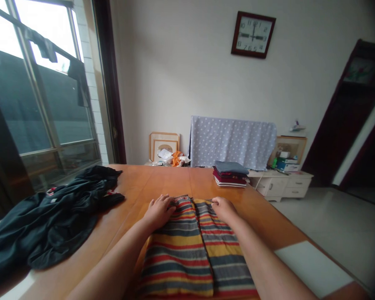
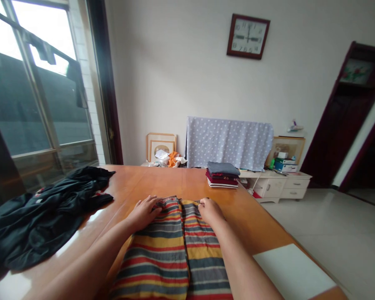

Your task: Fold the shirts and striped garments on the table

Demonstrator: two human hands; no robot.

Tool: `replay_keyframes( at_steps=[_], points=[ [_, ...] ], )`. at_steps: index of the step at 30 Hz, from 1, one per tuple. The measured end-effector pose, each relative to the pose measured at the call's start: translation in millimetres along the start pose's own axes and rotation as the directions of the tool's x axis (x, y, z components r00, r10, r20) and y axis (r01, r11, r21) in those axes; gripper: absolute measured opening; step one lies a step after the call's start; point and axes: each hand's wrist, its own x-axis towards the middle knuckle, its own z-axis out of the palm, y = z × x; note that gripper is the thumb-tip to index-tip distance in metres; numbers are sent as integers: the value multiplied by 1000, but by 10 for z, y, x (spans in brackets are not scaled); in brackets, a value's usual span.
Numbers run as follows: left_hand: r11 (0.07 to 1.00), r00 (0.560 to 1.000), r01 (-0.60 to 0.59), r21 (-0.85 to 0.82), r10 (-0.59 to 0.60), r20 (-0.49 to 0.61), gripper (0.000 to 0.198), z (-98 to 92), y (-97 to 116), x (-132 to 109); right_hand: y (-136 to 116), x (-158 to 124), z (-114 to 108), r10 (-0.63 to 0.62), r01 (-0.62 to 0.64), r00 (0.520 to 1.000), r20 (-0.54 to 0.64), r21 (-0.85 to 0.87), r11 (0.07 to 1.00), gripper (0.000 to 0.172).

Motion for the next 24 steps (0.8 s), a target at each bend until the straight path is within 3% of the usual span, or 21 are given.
replay_keyframes(
  at_steps=[7, 13, 17, 20, 24],
  points=[
    [948, 998, 10, -319, -27, -48, 28, -227, 194, -395, -361, -258, -174, 63, -82, 990, 124, 156, 984, 21],
    [896, 998, 54, -441, -61, -1, 25, -308, 455, -943, -608, -839, -194, 101, -211, 933, 344, 298, 931, 29],
    [905, 999, 33, -424, -45, -19, 25, -340, 539, -1244, -665, -1224, -193, 117, -263, 894, 433, 296, 918, 27],
    [927, 999, -8, -376, -4, -32, 26, -351, 571, -1412, -665, -1453, -135, 131, -273, 891, 435, 285, 919, 25],
    [944, 999, -52, -327, 52, -8, 29, -346, 625, -1586, -666, -1665, -5, 87, -195, 947, 308, 340, 920, 21]
  ],
)
